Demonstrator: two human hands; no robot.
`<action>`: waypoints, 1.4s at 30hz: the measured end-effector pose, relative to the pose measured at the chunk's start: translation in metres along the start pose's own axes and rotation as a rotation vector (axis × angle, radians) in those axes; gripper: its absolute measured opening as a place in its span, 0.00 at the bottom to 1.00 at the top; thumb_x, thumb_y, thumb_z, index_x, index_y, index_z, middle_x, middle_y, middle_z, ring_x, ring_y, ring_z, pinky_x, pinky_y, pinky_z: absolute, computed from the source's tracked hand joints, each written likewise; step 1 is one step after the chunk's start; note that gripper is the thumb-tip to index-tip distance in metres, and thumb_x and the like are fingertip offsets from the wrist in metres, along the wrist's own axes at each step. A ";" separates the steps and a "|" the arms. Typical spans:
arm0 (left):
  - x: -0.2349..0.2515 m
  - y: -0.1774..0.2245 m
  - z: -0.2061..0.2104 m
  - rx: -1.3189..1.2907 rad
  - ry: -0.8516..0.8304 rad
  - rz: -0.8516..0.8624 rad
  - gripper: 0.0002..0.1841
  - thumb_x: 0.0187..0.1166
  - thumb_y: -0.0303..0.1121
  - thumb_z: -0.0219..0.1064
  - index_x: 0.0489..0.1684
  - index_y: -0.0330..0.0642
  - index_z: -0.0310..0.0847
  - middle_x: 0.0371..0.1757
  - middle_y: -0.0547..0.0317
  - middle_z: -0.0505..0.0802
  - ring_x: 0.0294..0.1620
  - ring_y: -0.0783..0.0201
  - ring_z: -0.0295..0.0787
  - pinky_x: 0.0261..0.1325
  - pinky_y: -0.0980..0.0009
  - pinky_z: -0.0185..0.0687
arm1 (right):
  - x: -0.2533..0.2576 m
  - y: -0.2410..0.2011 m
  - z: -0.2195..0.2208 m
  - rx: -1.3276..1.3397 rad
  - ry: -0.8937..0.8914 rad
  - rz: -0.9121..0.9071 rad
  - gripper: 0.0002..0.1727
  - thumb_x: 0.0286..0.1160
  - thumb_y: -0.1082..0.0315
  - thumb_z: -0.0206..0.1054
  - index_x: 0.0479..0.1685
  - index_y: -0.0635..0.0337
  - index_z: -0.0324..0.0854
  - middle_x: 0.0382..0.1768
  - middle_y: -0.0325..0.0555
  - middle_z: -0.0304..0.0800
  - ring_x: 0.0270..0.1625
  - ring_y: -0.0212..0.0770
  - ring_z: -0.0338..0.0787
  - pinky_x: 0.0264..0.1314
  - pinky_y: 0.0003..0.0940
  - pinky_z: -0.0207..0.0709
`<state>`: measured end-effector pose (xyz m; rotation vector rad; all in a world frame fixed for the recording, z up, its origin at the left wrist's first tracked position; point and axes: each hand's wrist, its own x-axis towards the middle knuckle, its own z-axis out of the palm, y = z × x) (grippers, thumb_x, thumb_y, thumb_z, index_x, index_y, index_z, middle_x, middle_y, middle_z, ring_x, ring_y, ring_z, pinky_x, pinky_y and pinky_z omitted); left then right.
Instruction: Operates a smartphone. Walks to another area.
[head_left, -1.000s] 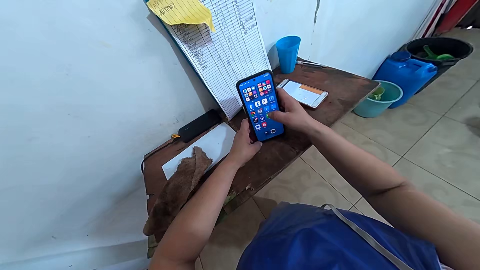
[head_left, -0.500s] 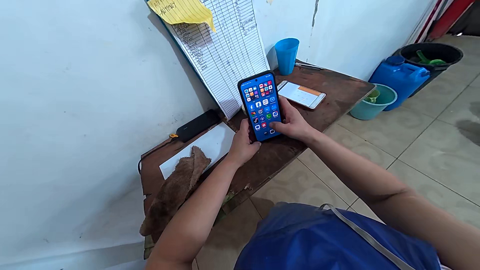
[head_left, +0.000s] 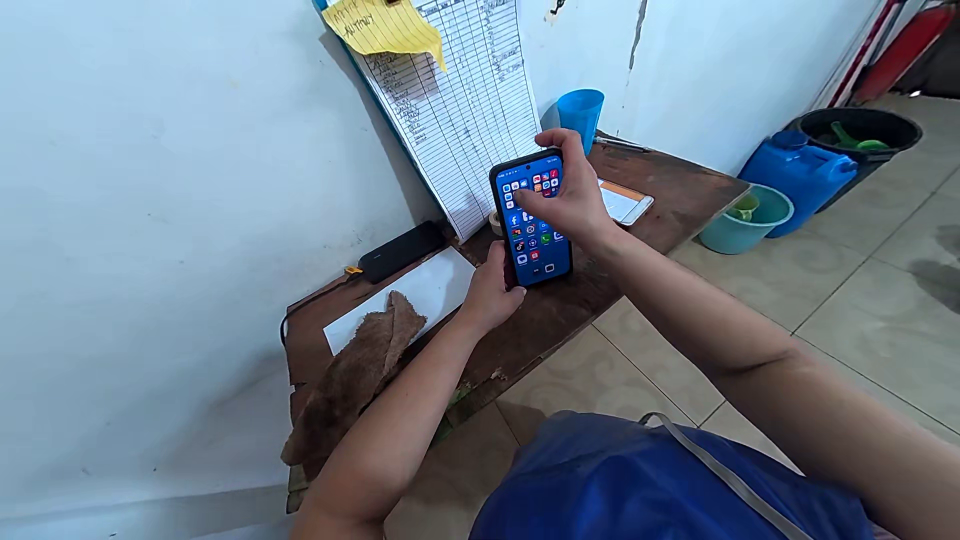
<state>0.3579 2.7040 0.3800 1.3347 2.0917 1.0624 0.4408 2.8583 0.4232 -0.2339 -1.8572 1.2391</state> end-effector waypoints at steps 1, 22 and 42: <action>0.000 0.000 0.000 0.000 -0.004 -0.005 0.35 0.70 0.13 0.68 0.79 0.32 0.58 0.58 0.38 0.88 0.54 0.52 0.90 0.56 0.57 0.85 | -0.001 0.001 -0.001 0.007 -0.001 -0.008 0.40 0.58 0.68 0.76 0.76 0.64 0.64 0.56 0.54 0.84 0.48 0.38 0.90 0.48 0.36 0.86; 0.001 -0.003 0.000 -0.050 -0.013 -0.047 0.38 0.69 0.15 0.69 0.81 0.32 0.53 0.55 0.38 0.87 0.48 0.53 0.90 0.53 0.57 0.86 | -0.070 0.051 -0.026 0.009 -0.284 0.150 0.39 0.66 0.71 0.72 0.81 0.68 0.61 0.62 0.57 0.86 0.58 0.40 0.91 0.61 0.37 0.85; 0.000 -0.007 0.002 -0.039 -0.002 0.030 0.38 0.64 0.11 0.69 0.78 0.31 0.56 0.58 0.38 0.87 0.53 0.54 0.90 0.54 0.59 0.86 | -0.074 0.054 -0.028 0.010 -0.274 0.120 0.34 0.67 0.72 0.68 0.77 0.65 0.64 0.56 0.50 0.88 0.53 0.32 0.91 0.55 0.29 0.85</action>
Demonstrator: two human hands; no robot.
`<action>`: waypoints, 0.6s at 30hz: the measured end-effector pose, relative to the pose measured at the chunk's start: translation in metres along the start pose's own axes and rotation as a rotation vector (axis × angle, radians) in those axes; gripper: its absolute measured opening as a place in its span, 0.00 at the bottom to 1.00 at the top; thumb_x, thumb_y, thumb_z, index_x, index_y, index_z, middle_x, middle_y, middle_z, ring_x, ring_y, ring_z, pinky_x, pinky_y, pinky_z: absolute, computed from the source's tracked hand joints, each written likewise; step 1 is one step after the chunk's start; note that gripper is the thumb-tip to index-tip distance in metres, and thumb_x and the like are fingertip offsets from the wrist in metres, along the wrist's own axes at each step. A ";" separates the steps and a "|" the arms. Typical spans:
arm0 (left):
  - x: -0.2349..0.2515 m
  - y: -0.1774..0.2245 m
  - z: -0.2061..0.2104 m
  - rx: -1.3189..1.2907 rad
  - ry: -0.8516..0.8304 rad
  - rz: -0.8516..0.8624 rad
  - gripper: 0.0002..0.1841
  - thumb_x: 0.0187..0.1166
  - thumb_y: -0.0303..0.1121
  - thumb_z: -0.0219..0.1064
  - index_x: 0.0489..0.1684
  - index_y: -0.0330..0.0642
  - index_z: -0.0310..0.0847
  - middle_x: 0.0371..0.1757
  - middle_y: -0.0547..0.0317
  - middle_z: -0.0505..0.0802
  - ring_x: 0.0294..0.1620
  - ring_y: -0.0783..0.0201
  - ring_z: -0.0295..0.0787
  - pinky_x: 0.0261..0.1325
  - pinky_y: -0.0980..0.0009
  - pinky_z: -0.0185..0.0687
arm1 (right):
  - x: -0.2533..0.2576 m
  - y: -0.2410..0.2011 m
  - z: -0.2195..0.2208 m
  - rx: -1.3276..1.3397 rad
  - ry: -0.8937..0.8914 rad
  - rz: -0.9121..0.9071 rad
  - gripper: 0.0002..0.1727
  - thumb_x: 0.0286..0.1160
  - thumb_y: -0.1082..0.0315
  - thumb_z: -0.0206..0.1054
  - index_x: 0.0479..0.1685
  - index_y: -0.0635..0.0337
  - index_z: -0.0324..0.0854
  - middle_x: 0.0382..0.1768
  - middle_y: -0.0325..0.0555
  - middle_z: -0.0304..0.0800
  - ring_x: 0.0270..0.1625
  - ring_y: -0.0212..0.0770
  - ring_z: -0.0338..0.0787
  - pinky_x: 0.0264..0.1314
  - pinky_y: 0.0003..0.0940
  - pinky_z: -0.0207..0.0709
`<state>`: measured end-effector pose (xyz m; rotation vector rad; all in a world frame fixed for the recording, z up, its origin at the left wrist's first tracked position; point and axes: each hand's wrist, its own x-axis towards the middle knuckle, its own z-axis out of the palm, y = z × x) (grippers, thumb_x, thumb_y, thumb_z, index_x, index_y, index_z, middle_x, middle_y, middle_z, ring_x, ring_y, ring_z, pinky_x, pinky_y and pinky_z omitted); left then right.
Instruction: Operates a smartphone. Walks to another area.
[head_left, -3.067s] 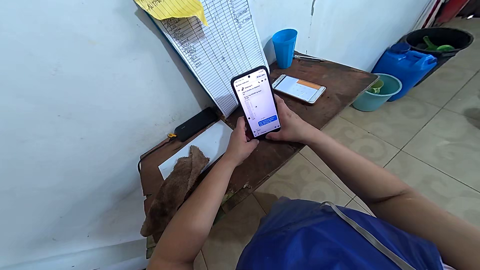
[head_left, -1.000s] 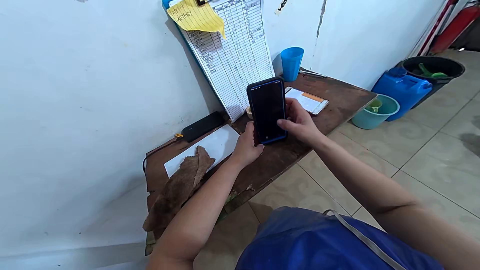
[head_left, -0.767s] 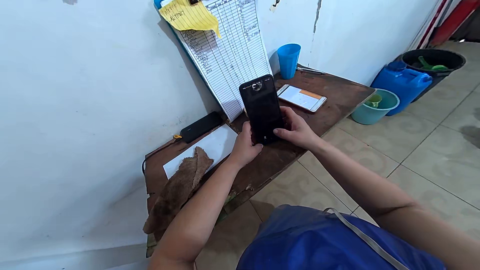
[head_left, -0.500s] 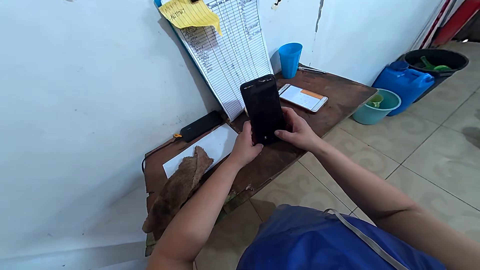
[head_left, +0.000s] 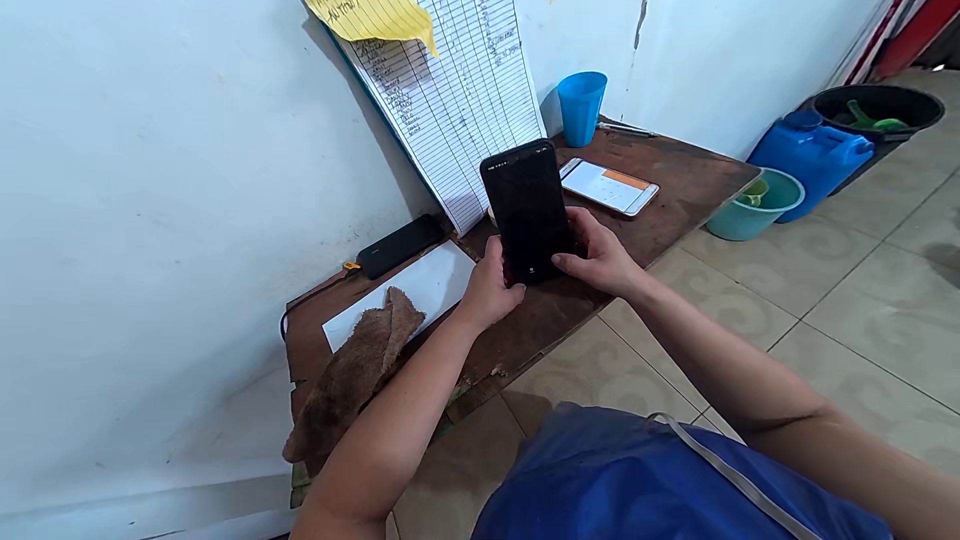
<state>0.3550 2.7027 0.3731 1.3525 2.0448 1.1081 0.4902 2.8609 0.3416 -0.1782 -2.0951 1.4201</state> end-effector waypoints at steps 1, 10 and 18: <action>0.000 -0.001 0.000 -0.001 0.004 0.019 0.39 0.63 0.11 0.69 0.78 0.30 0.55 0.57 0.38 0.87 0.53 0.54 0.90 0.55 0.58 0.86 | 0.000 0.000 0.000 0.007 -0.002 0.001 0.33 0.67 0.72 0.68 0.76 0.64 0.64 0.56 0.50 0.89 0.52 0.31 0.91 0.54 0.29 0.86; -0.002 -0.002 0.003 -0.022 -0.002 0.075 0.43 0.62 0.13 0.68 0.82 0.29 0.51 0.62 0.37 0.87 0.63 0.54 0.89 0.65 0.56 0.85 | 0.001 -0.001 0.000 -0.035 -0.003 0.001 0.35 0.63 0.71 0.70 0.75 0.64 0.65 0.55 0.50 0.89 0.54 0.33 0.91 0.56 0.33 0.86; -0.002 -0.005 0.003 -0.042 -0.018 0.112 0.48 0.60 0.12 0.69 0.86 0.31 0.45 0.66 0.37 0.86 0.65 0.56 0.88 0.66 0.59 0.84 | 0.000 -0.001 0.001 -0.029 -0.004 0.008 0.34 0.61 0.70 0.70 0.73 0.63 0.65 0.53 0.48 0.89 0.52 0.32 0.91 0.53 0.31 0.86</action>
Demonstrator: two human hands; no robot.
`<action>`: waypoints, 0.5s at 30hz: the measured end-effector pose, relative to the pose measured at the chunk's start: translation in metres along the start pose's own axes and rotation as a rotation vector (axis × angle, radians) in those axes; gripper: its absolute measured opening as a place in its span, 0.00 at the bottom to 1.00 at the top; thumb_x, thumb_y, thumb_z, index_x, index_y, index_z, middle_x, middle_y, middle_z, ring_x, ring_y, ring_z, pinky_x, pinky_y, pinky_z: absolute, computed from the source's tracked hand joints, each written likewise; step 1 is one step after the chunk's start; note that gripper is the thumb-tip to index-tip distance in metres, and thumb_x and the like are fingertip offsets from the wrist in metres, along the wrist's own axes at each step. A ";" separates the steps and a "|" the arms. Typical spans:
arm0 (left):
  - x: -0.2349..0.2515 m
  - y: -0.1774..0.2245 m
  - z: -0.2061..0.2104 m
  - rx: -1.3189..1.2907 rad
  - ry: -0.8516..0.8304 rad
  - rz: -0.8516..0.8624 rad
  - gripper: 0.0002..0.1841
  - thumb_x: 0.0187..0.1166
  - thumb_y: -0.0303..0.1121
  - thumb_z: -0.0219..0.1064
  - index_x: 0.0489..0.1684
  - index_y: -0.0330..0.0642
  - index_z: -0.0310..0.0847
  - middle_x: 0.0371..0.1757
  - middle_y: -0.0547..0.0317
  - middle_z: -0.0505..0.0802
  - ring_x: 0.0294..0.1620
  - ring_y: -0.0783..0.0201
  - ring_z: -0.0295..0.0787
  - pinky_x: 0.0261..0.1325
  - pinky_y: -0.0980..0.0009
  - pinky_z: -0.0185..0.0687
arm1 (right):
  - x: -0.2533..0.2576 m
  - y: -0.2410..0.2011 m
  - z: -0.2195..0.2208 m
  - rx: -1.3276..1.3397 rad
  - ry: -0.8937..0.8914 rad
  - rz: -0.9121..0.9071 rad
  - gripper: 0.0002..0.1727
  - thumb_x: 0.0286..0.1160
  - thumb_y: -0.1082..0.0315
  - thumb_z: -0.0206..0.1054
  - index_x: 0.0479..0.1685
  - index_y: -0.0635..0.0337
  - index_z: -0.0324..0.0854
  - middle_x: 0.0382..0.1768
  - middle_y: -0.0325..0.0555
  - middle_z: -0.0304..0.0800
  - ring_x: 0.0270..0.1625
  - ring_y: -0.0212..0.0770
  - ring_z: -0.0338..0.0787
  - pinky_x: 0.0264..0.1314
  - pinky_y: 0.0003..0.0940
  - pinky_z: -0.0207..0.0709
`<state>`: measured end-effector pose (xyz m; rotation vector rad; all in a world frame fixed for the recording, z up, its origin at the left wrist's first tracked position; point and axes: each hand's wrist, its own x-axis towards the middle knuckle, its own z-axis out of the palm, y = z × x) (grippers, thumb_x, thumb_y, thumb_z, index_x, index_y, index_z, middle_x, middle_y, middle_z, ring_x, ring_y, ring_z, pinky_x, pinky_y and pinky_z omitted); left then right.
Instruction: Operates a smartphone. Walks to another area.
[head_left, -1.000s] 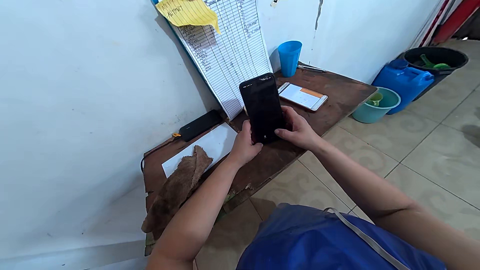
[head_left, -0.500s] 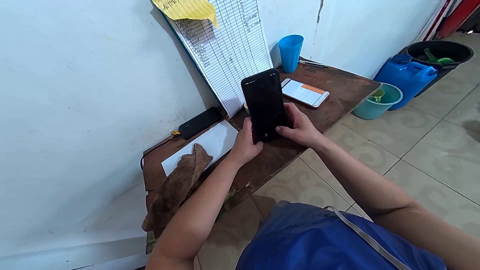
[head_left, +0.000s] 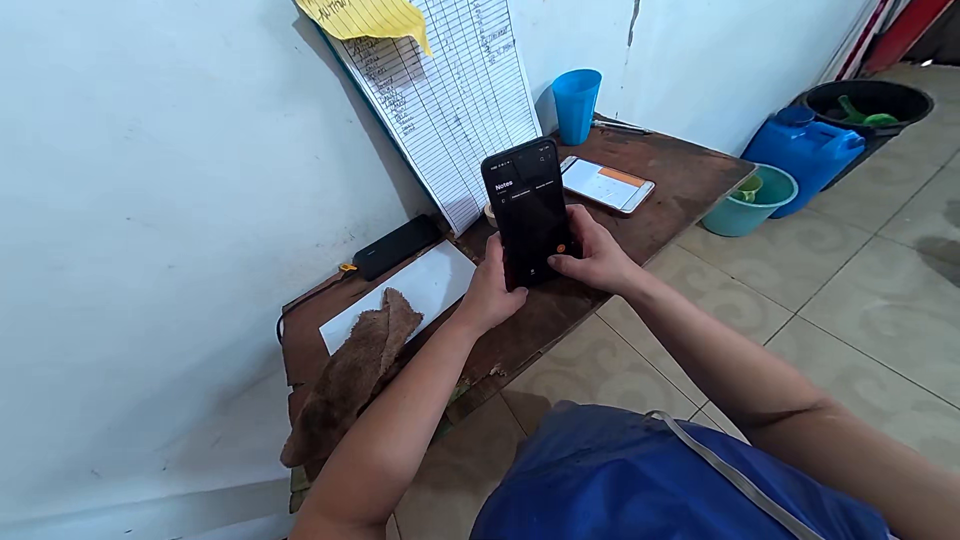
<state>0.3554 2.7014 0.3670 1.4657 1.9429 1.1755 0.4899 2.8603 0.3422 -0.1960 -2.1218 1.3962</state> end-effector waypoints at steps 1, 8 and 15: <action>0.000 0.000 0.000 0.002 0.001 0.001 0.48 0.61 0.12 0.69 0.87 0.30 0.44 0.66 0.37 0.86 0.66 0.56 0.87 0.68 0.59 0.83 | 0.000 0.000 0.000 -0.001 0.001 0.000 0.34 0.61 0.70 0.70 0.72 0.64 0.65 0.53 0.49 0.89 0.52 0.32 0.91 0.53 0.31 0.86; -0.001 0.004 0.000 0.029 0.011 -0.014 0.47 0.61 0.11 0.69 0.86 0.30 0.46 0.66 0.36 0.85 0.68 0.54 0.86 0.70 0.58 0.81 | 0.001 -0.003 -0.001 0.033 0.003 0.022 0.31 0.57 0.74 0.66 0.68 0.66 0.68 0.50 0.47 0.90 0.51 0.28 0.91 0.52 0.27 0.84; -0.002 0.004 0.000 0.004 0.012 -0.004 0.46 0.59 0.08 0.68 0.84 0.29 0.48 0.65 0.37 0.86 0.65 0.57 0.88 0.67 0.60 0.83 | -0.001 -0.002 -0.004 0.067 -0.051 0.004 0.36 0.52 0.74 0.64 0.72 0.65 0.67 0.54 0.46 0.90 0.53 0.26 0.90 0.55 0.26 0.85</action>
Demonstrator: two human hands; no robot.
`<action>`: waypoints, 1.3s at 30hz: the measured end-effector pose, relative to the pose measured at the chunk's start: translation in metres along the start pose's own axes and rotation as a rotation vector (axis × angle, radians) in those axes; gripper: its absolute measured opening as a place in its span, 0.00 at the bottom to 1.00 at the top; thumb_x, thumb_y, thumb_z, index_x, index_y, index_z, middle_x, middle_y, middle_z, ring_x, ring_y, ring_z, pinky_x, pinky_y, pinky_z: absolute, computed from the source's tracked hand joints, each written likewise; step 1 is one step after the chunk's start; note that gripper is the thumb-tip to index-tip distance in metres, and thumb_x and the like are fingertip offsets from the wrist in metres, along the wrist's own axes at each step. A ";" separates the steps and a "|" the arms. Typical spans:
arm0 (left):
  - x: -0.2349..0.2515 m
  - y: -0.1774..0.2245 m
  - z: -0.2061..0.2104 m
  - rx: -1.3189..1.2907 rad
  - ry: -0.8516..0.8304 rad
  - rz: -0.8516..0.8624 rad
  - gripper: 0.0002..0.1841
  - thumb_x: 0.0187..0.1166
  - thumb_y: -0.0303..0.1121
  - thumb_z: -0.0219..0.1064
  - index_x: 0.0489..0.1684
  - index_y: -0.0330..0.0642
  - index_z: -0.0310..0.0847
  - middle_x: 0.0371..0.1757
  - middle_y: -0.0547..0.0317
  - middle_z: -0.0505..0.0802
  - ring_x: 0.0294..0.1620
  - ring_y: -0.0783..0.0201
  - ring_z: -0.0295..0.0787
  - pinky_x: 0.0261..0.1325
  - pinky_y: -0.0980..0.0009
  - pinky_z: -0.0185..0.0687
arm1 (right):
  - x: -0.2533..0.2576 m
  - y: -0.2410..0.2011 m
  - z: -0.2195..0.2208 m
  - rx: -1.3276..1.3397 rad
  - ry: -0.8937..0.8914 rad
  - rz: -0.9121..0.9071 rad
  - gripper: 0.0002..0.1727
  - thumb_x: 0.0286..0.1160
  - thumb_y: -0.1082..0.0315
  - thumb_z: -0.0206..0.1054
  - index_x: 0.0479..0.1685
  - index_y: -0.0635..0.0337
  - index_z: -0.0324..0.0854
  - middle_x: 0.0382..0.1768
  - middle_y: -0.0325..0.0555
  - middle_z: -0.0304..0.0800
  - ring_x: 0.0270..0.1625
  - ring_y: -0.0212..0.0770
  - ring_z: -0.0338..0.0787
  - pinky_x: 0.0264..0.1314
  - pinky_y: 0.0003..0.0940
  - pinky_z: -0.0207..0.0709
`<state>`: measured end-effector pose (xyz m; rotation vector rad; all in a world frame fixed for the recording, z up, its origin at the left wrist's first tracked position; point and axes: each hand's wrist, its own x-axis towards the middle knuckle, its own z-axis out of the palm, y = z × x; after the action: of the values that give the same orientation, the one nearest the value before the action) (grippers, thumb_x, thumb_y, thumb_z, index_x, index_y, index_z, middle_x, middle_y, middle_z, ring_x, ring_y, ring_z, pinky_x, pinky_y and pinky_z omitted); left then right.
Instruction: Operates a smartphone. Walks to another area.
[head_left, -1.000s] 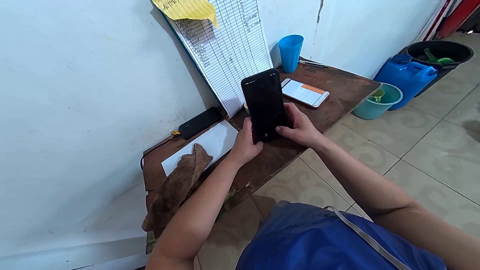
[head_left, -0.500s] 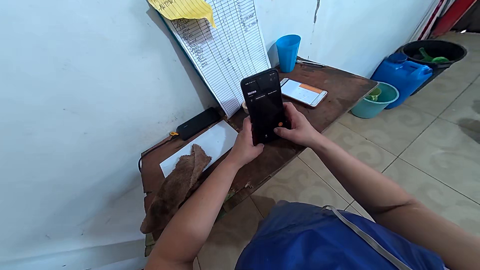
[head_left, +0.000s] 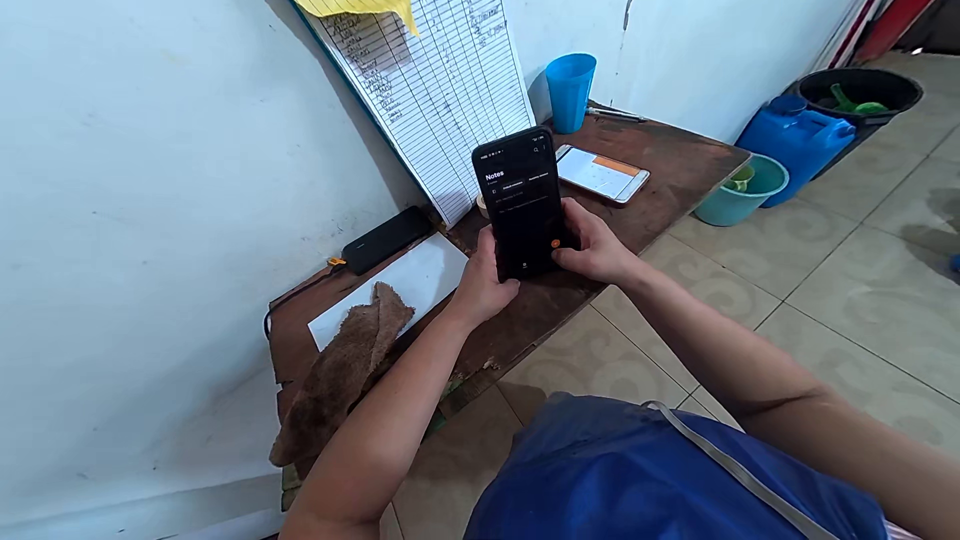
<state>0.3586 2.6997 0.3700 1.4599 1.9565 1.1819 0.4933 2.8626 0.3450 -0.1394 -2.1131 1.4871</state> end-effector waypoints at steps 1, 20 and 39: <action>0.000 0.000 0.000 -0.004 -0.001 -0.006 0.46 0.58 0.08 0.68 0.84 0.29 0.48 0.65 0.38 0.86 0.64 0.58 0.88 0.67 0.61 0.84 | 0.000 0.000 -0.001 0.005 -0.014 0.004 0.38 0.50 0.75 0.63 0.73 0.65 0.66 0.54 0.45 0.90 0.53 0.26 0.91 0.55 0.26 0.85; 0.002 0.000 0.000 -0.038 -0.016 -0.055 0.45 0.58 0.08 0.66 0.83 0.33 0.51 0.63 0.42 0.88 0.62 0.60 0.89 0.65 0.61 0.84 | 0.000 0.000 0.000 0.063 0.014 0.012 0.26 0.60 0.75 0.62 0.64 0.64 0.71 0.48 0.41 0.90 0.48 0.22 0.90 0.52 0.22 0.84; 0.004 0.000 -0.001 -0.001 -0.015 -0.067 0.42 0.59 0.11 0.67 0.81 0.33 0.54 0.62 0.40 0.88 0.63 0.55 0.88 0.65 0.56 0.84 | 0.017 -0.015 0.010 0.210 0.131 0.048 0.25 0.65 0.66 0.67 0.64 0.63 0.73 0.46 0.36 0.91 0.45 0.22 0.91 0.52 0.23 0.86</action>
<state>0.3562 2.7032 0.3716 1.3878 1.9784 1.1398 0.4774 2.8554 0.3628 -0.2041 -1.8504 1.6701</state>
